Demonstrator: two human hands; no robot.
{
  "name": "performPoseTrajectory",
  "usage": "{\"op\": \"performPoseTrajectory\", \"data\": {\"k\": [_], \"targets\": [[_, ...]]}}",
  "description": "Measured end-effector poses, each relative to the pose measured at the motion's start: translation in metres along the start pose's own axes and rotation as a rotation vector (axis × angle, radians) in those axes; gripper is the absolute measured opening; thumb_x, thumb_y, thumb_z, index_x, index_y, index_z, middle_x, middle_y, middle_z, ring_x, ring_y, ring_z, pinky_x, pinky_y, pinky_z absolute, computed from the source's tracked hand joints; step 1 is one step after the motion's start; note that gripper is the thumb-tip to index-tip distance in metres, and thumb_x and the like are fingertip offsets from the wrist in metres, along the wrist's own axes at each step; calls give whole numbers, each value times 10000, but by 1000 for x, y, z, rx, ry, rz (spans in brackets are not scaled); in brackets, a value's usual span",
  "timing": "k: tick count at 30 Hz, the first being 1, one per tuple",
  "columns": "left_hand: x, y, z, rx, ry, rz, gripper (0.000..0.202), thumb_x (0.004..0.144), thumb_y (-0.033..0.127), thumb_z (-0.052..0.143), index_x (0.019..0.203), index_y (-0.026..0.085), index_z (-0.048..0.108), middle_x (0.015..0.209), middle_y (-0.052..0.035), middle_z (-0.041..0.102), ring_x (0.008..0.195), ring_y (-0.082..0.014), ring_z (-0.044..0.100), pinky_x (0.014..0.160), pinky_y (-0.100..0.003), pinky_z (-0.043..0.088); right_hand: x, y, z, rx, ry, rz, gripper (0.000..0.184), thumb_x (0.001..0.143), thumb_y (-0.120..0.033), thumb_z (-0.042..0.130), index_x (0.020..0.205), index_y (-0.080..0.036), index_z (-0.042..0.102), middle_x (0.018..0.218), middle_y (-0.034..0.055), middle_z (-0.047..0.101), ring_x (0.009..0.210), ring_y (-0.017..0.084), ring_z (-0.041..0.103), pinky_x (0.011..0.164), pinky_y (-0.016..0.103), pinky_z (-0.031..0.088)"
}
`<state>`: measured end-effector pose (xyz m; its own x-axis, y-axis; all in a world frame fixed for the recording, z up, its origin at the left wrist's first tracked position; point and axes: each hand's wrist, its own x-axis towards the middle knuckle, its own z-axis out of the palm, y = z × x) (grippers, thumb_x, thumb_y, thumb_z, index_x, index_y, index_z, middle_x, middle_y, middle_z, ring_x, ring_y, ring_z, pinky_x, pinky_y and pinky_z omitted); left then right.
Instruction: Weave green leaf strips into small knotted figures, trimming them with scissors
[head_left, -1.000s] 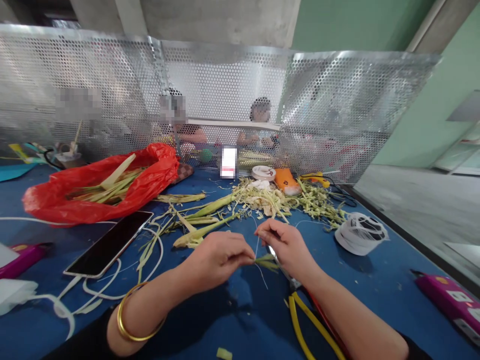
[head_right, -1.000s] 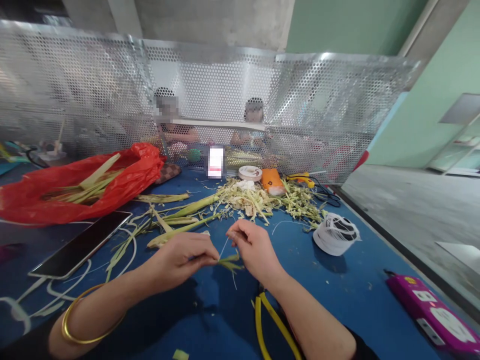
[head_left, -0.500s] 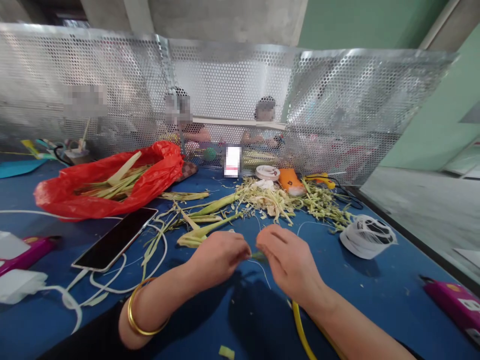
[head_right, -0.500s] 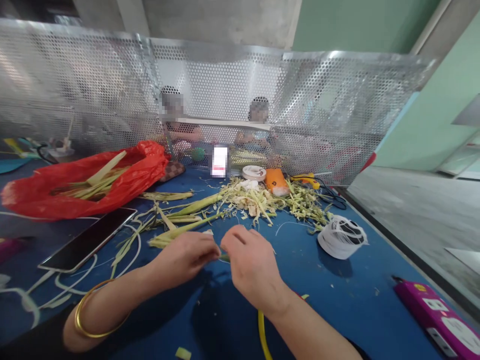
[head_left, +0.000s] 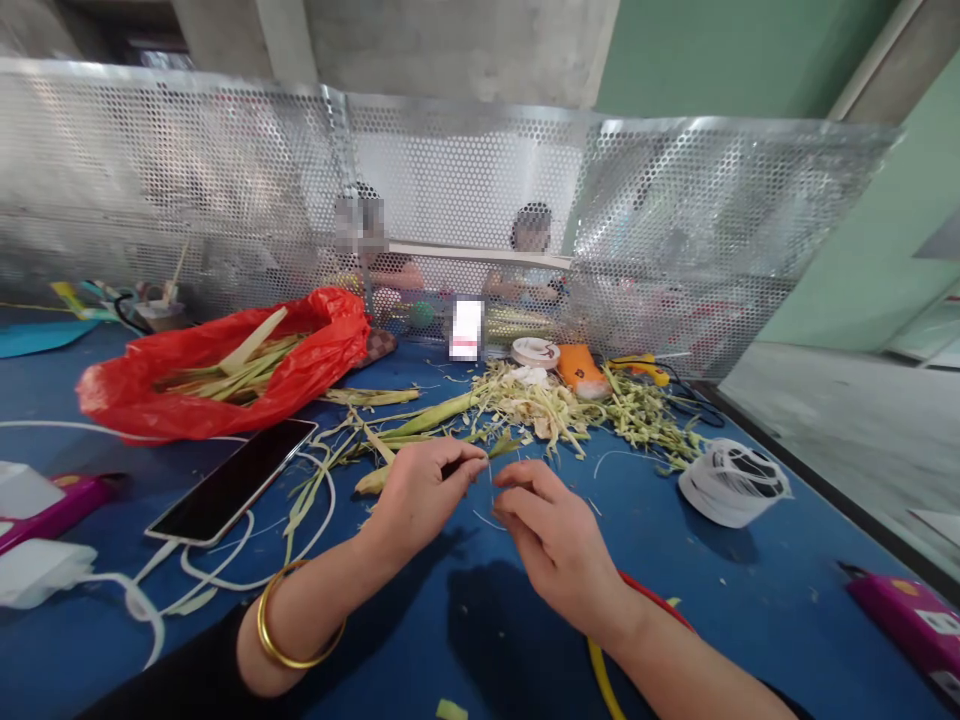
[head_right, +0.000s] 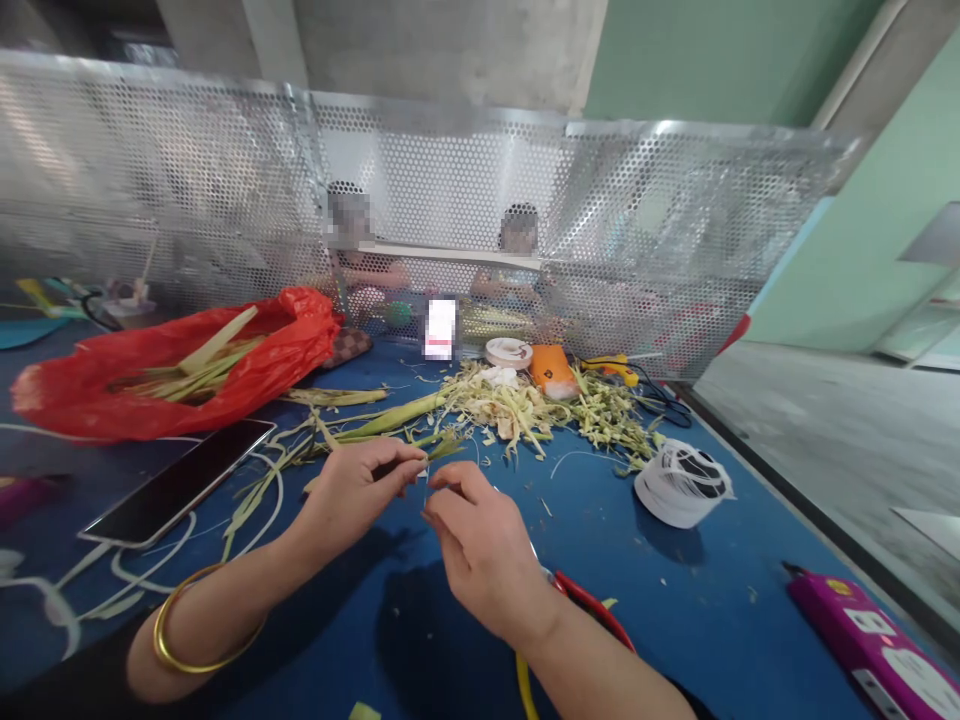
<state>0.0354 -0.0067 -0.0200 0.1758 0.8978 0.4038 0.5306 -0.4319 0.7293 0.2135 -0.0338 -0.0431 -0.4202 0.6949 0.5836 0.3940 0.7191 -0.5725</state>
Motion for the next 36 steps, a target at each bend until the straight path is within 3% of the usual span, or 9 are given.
{"op": "performPoseTrajectory", "data": {"k": [5,15,18,21,24,26,30,33,36], "targets": [[-2,1,6,6,-4,26,137,803,156,594,809,199,724,782,2,743,737,-151,672,679,-246,504,1,-5,-1,150,-95,-17,180,940,-124,408,835,-211,524,890,48,580,818,144,562,747,255,459],[-7,-2,8,132,-27,131,164,840,137,553,818,195,705,788,-9,719,741,-145,652,687,-245,478,1,-9,1,-31,-146,-77,219,872,-45,393,839,-201,543,865,68,598,785,167,544,706,274,450],[-8,-3,8,239,-138,178,190,851,127,520,785,183,689,749,-18,690,714,-145,635,656,-239,458,2,-8,-3,-18,-99,-59,199,895,-84,415,813,-206,549,824,51,613,740,158,547,682,268,442],[-8,1,4,303,-361,322,216,858,133,499,737,175,672,701,-23,661,659,-143,611,604,-233,426,7,-1,-13,14,-3,19,176,916,-132,435,831,-203,571,848,50,631,774,161,564,716,276,440],[-6,10,-3,114,-531,402,188,871,168,516,782,185,681,720,-13,667,653,-117,606,610,-204,427,13,12,-21,82,62,148,144,903,-188,491,815,-193,605,818,35,632,752,151,564,697,262,435],[-4,14,-7,-30,-476,309,162,861,203,549,762,188,677,681,1,652,627,-108,595,605,-192,441,16,21,-22,155,62,265,129,872,-204,532,775,-184,615,743,11,610,663,131,527,625,241,417],[-1,8,-8,-144,-127,47,175,856,286,545,785,186,670,619,18,632,525,-110,569,522,-203,456,16,24,-12,314,60,426,142,838,-197,553,705,-172,595,645,-19,558,590,113,493,568,218,408],[0,-1,-5,-58,48,-31,184,841,327,567,797,195,687,596,27,646,513,-124,584,518,-219,464,12,13,-3,203,55,319,131,845,-170,544,730,-183,604,667,-11,561,635,126,528,617,230,437],[-1,-3,-1,1,53,-54,189,835,322,567,797,200,706,570,32,652,496,-135,595,505,-227,471,7,0,1,65,84,88,153,880,-142,492,805,-198,613,898,56,612,803,152,583,728,261,469]]}}
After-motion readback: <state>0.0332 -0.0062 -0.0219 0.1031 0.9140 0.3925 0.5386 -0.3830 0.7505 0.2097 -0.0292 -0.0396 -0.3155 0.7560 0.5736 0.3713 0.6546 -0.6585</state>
